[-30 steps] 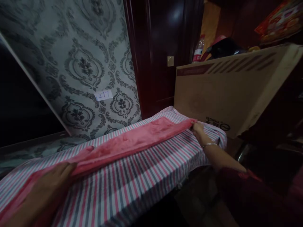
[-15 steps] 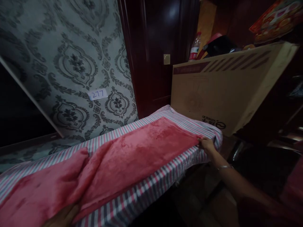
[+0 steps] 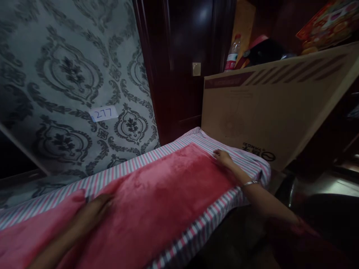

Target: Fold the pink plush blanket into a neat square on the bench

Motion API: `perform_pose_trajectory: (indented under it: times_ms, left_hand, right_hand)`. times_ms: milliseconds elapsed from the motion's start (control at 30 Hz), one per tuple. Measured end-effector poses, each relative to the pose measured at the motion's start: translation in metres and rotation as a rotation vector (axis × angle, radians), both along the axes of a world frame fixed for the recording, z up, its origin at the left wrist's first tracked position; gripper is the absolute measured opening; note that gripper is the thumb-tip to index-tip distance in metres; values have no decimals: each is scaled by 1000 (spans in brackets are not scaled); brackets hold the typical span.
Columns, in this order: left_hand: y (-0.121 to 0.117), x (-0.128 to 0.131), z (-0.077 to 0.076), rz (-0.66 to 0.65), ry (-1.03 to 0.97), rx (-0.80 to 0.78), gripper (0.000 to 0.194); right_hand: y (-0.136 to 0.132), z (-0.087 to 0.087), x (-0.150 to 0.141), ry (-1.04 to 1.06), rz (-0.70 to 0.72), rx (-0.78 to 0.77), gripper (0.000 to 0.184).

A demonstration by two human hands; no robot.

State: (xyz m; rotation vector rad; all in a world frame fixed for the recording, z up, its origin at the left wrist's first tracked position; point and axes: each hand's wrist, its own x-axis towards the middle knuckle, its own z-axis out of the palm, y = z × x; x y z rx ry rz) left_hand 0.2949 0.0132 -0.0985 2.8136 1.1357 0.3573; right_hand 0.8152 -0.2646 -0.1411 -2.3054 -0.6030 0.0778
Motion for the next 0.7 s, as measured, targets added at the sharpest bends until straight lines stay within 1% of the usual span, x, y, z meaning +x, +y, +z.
perform_pose_trajectory:
  times_ms: [100, 167, 233, 333, 433, 533, 600, 633, 700]
  left_hand:
    - [22, 50, 9, -58, 99, -77, 51]
    - [33, 75, 8, -30, 122, -54, 54]
    - [44, 92, 2, 4, 139, -22, 56]
    - [59, 106, -13, 50, 177, -8, 53]
    - [70, 111, -27, 73, 202, -45, 52]
    - [73, 112, -32, 127, 200, -79, 50]
    - [72, 115, -26, 182, 196, -43, 49]
    - [72, 119, -20, 203, 199, -10, 49]
    - [71, 132, -1, 225, 198, 75, 49]
  right_hand:
    - [49, 0, 12, -12, 50, -53, 32]
    - [74, -1, 23, -9, 58, -86, 34]
    - [94, -2, 36, -1, 58, -121, 36]
    - [118, -4, 53, 11, 68, -177, 34]
    - [136, -8, 63, 21, 106, -217, 33]
    - [145, -13, 66, -9, 138, -209, 31]
    - [145, -11, 72, -57, 130, -187, 31]
    - [143, -8, 78, -85, 118, -176, 32]
    - [138, 5, 94, -156, 84, -138, 33]
